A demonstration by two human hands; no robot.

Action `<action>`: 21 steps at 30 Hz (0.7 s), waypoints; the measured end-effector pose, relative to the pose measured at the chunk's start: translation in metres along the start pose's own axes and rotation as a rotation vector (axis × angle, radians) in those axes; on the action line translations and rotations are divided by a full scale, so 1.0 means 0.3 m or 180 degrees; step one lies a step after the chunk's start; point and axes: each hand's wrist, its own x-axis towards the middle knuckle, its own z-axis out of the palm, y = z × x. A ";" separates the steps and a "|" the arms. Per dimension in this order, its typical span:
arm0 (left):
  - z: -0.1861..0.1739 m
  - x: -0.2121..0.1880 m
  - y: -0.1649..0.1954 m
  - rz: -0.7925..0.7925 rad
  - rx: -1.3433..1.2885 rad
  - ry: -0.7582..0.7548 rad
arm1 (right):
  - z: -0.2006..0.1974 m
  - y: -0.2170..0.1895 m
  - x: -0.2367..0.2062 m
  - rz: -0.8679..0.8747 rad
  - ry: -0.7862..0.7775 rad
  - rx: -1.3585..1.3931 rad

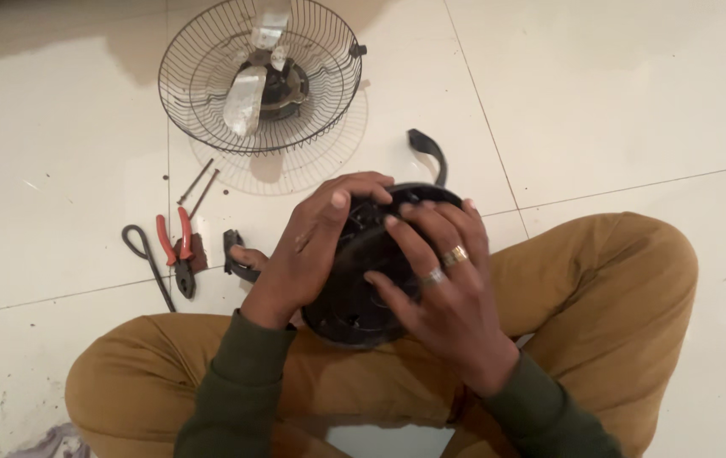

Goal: The person sits on the floor and disassembles a pedestal fan. They unscrew and remove a rod from the rear of the fan head by hand, detach the motor housing from the stand arm, separate the base cover, and use pliers to work on the plastic housing covers.

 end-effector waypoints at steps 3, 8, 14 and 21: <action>-0.020 -0.013 -0.013 0.0013 0.0174 -0.0115 | -0.060 -0.002 0.002 -0.0113 -0.0063 0.0144; -0.030 -0.013 -0.025 0.0023 0.0133 -0.0225 | -0.178 0.027 0.016 0.0427 -0.0802 0.0350; -0.033 -0.021 -0.022 0.0078 0.0036 -0.0170 | -0.196 0.236 0.010 0.1419 -0.1709 0.1370; -0.035 -0.018 -0.029 0.0025 -0.0064 -0.0142 | -0.057 0.358 -0.272 0.2035 -0.0837 0.2194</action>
